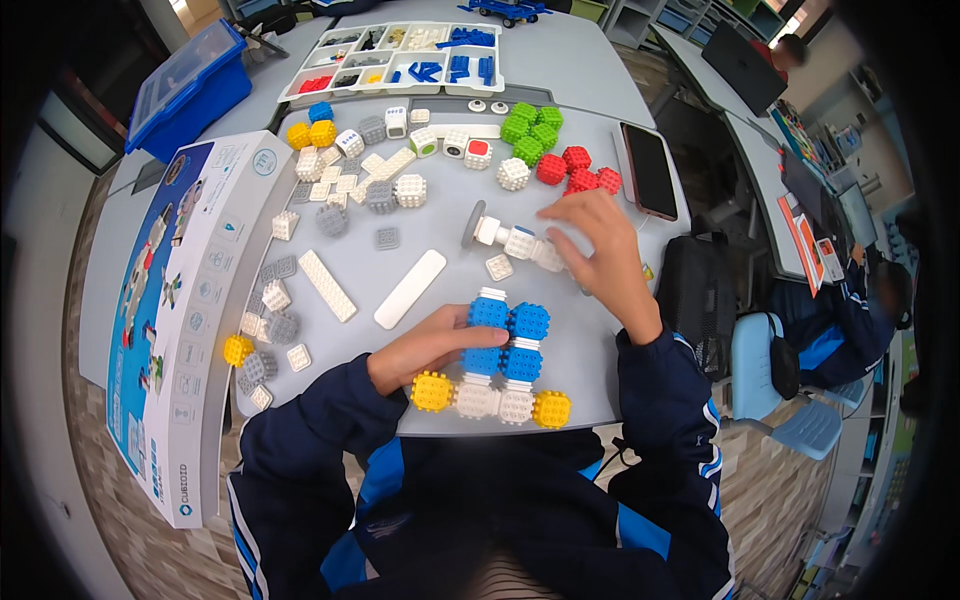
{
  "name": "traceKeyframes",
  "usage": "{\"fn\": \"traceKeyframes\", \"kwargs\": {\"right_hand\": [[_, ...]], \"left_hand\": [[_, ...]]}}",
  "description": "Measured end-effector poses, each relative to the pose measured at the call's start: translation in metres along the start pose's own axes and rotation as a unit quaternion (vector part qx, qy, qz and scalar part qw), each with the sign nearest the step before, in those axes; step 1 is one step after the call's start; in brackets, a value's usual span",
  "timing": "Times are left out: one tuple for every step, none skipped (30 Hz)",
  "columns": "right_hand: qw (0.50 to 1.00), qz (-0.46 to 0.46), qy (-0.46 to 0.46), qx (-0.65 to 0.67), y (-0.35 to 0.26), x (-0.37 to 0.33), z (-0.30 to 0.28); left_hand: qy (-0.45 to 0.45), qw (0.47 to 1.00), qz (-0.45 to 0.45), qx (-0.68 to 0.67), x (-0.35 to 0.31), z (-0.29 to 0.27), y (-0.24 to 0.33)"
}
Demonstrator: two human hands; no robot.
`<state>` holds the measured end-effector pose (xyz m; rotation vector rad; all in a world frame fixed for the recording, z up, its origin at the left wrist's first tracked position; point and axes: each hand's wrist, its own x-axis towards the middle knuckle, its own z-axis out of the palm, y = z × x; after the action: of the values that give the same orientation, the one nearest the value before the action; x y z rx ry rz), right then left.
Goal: The person assembles a small vehicle-like structure using interlocking plastic building blocks. They connect blue, white, and yellow pieces, attach wheels, and repeatedly adjust and reconfigure the assembly on a table.
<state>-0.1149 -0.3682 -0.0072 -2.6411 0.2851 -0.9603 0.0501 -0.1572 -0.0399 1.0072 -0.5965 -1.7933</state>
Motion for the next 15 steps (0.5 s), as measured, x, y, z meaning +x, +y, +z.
{"fn": "traceKeyframes", "kwargs": {"right_hand": [[0.999, -0.037, -0.031, 0.007, -0.006, 0.002, 0.004], [0.995, -0.07, -0.064, 0.015, -0.012, 0.002, 0.007], [0.99, -0.099, -0.098, 0.024, -0.017, 0.003, 0.011], [0.989, -0.102, -0.103, -0.001, -0.021, 0.003, 0.015], [0.988, -0.102, -0.11, -0.025, -0.024, 0.002, 0.019], [0.987, -0.103, -0.117, -0.048, -0.025, 0.002, 0.021], [0.983, -0.124, -0.116, -0.074, -0.025, 0.002, 0.023], [0.978, -0.145, -0.115, -0.099, -0.024, 0.001, 0.026], [0.972, -0.165, -0.112, -0.123, -0.023, 0.0, 0.027], [0.971, -0.169, -0.111, -0.131, -0.022, -0.001, 0.029], [0.969, -0.172, -0.107, -0.138, -0.022, -0.002, 0.031], [0.969, -0.174, -0.105, -0.14, -0.021, -0.002, 0.032], [0.967, -0.18, -0.105, -0.144, -0.021, -0.002, 0.031], [0.966, -0.184, -0.107, -0.144, -0.022, -0.002, 0.03], [0.965, -0.188, -0.11, -0.144, -0.022, -0.002, 0.028]], "left_hand": [[-0.013, 1.0, 0.014, -0.016, 0.0, -0.001, -0.001], [-0.006, 1.0, 0.006, -0.005, 0.0, -0.002, -0.002], [-0.012, 1.0, 0.005, -0.004, 0.0, -0.003, -0.002], [-0.018, 1.0, 0.005, -0.002, 0.0, -0.004, -0.002], [-0.022, 1.0, 0.008, 0.0, -0.001, -0.006, -0.003], [-0.025, 1.0, 0.011, 0.002, -0.001, -0.007, -0.003], [-0.029, 0.999, 0.014, 0.004, -0.001, -0.007, -0.004], [-0.027, 0.999, 0.019, -0.011, -0.002, -0.007, -0.005], [-0.026, 0.999, 0.023, -0.026, -0.003, -0.007, -0.005], [-0.035, 0.998, 0.033, -0.046, -0.004, -0.007, -0.005], [-0.034, 0.998, 0.031, -0.048, -0.004, -0.007, -0.005], [-0.042, 0.997, 0.035, -0.055, -0.005, -0.008, -0.005], [-0.046, 0.997, 0.036, -0.058, -0.005, -0.008, -0.004], [-0.045, 0.997, 0.041, -0.042, -0.006, -0.007, -0.004], [-0.041, 0.998, 0.044, -0.023, -0.006, -0.006, -0.004]]}}
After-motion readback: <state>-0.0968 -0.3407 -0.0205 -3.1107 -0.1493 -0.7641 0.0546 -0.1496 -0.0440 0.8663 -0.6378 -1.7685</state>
